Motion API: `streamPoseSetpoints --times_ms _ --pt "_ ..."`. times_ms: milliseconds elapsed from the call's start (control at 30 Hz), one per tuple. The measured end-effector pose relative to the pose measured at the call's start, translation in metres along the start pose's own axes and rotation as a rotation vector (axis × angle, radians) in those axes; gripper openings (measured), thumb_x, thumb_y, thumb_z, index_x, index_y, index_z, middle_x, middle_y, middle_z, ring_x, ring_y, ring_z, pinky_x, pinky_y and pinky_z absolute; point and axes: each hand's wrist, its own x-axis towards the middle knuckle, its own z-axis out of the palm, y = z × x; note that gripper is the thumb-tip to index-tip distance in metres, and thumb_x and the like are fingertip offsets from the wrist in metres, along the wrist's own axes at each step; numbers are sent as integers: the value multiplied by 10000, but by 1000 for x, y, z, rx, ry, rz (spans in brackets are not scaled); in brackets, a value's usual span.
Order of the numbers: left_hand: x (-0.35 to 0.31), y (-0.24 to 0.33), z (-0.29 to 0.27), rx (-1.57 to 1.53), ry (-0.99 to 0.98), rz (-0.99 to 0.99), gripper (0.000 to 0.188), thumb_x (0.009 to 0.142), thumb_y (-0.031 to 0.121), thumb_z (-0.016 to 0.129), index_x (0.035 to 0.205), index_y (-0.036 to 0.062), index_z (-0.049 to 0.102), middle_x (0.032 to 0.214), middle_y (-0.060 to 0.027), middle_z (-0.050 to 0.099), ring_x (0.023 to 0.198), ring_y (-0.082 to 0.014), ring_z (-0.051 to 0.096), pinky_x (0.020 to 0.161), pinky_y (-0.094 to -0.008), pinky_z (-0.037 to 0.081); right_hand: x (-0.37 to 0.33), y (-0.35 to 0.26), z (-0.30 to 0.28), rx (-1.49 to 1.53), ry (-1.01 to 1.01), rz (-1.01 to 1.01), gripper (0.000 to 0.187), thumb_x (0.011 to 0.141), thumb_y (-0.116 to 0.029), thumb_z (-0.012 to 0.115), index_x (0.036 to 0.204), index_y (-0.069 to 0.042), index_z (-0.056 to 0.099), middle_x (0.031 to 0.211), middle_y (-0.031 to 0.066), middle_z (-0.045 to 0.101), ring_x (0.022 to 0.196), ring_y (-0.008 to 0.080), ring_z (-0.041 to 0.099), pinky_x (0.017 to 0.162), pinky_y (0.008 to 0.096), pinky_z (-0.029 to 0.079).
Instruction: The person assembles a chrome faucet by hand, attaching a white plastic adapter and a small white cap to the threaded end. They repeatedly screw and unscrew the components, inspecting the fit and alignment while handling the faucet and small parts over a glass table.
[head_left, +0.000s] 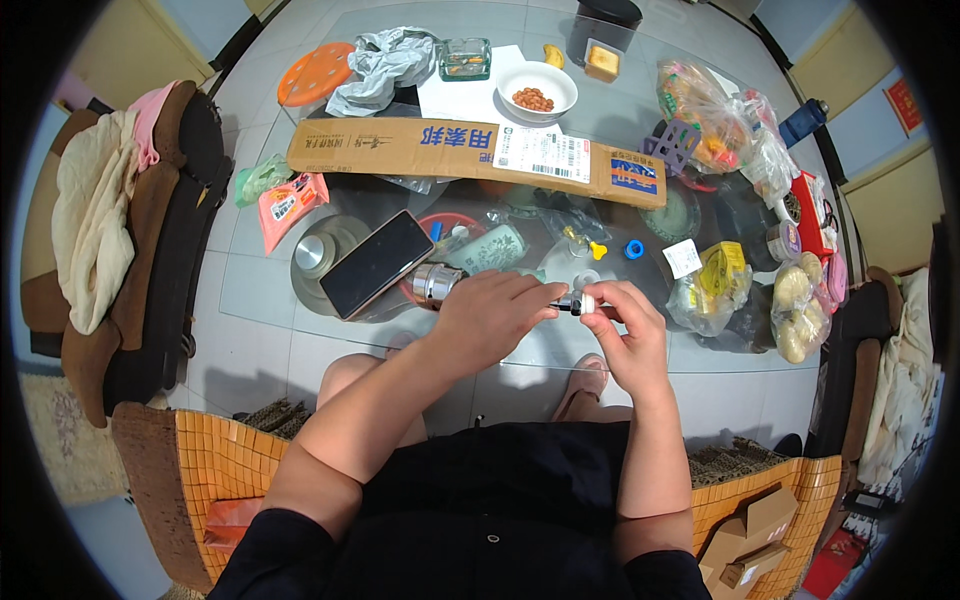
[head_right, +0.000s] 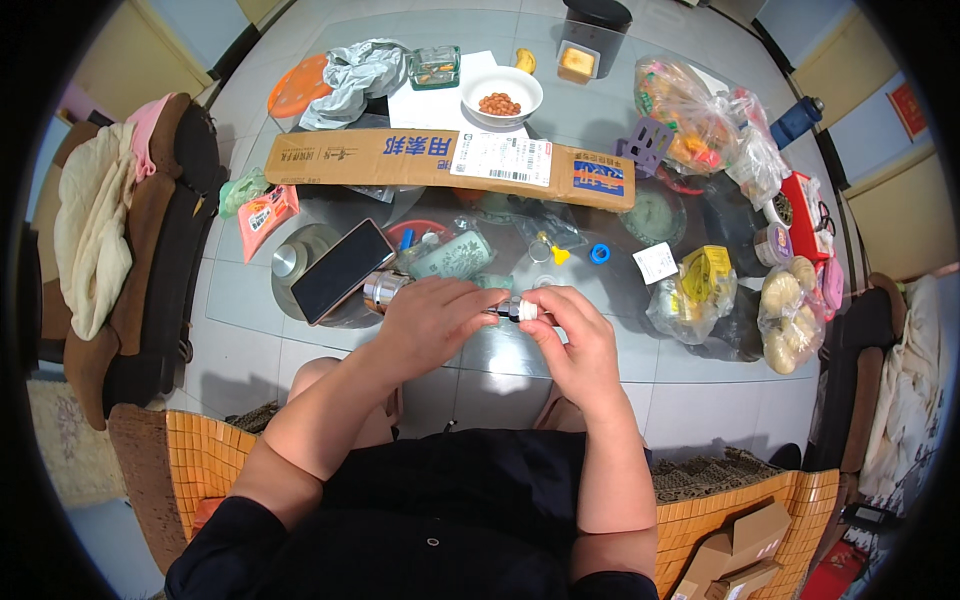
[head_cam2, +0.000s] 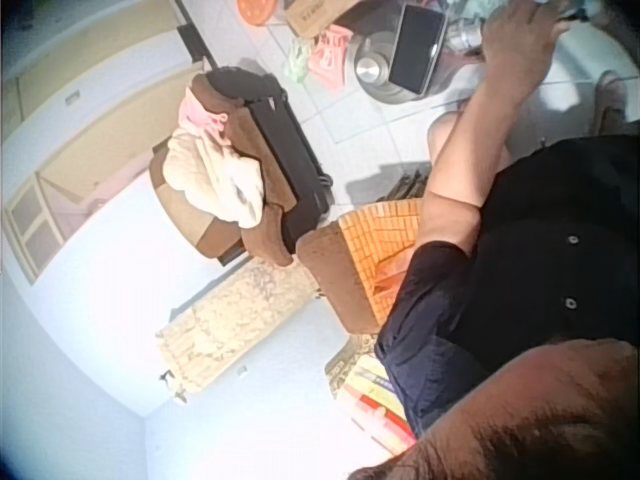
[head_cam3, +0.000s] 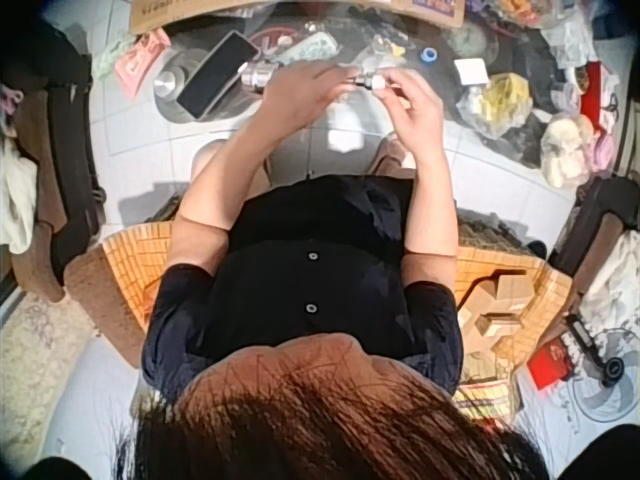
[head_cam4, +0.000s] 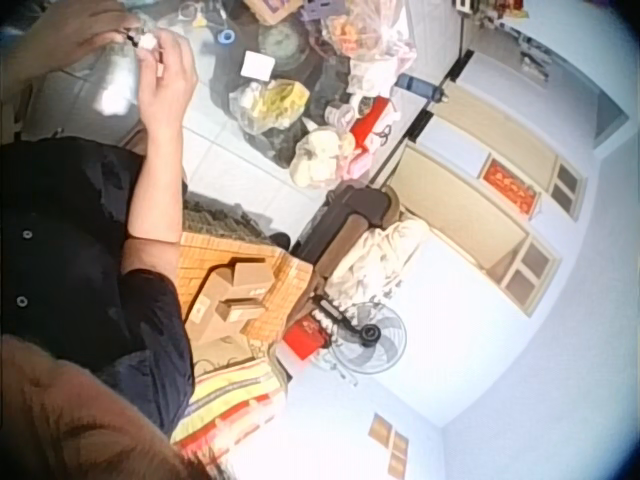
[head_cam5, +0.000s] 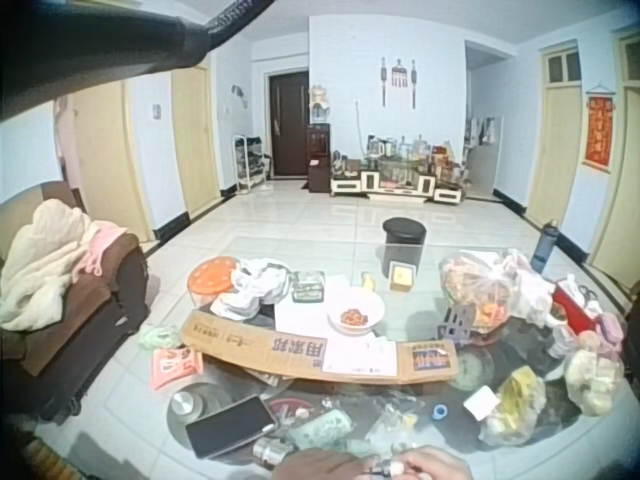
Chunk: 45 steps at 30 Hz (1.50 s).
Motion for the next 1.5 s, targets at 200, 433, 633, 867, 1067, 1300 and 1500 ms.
streamPoseSetpoints --times_ms 200,433,633,867,1067,1300,1500 --pt "-4 -4 2 -209 -64 -138 259 820 215 630 1053 103 632 768 -60 600 682 -249 601 571 -341 458 0 -1 -3 277 43 99 280 766 -18 700 1040 -7 643 999 103 626 892 168 629 783 268 532" --pt "-5 -4 -2 -106 -89 -82 267 816 222 631 1066 128 640 797 -47 610 707 -242 607 588 -340 463 -1 -1 -1 146 -29 122 287 752 -27 717 1027 6 645 990 103 630 850 173 645 776 271 536" --pt "-4 -4 -2 -55 -29 -29 300 787 232 654 1078 157 644 847 -25 634 739 -231 614 631 -340 471 -1 -1 1 59 -18 95 262 743 -47 725 987 3 645 856 92 638 766 156 640 695 261 521" --pt "-3 0 -1 -32 -26 -9 314 755 217 680 1062 159 650 865 -18 642 749 -220 617 634 -331 471 0 2 0 -376 -27 -9 246 806 -243 674 847 -6 620 715 76 601 676 205 618 605 314 483" --pt "-3 -2 3 -76 -27 -54 282 789 214 650 1062 149 643 811 -35 621 708 -234 605 605 -337 467 0 -2 10 0 85 94 302 855 -270 623 995 -3 617 878 97 668 861 215 651 752 335 510" --pt "-3 -8 4 -88 -23 -81 260 803 212 636 1049 126 643 763 -43 594 673 -245 585 584 -348 454 1 -3 2 124 -91 220 303 803 -49 672 1092 -3 593 995 120 668 897 193 657 783 290 520" --pt "-2 -9 5 -141 10 -96 253 795 216 647 1029 120 657 769 -43 604 691 -238 595 591 -336 455 4 -1 6 75 -28 137 292 793 -50 681 1069 2 604 945 120 658 823 186 660 717 270 534"
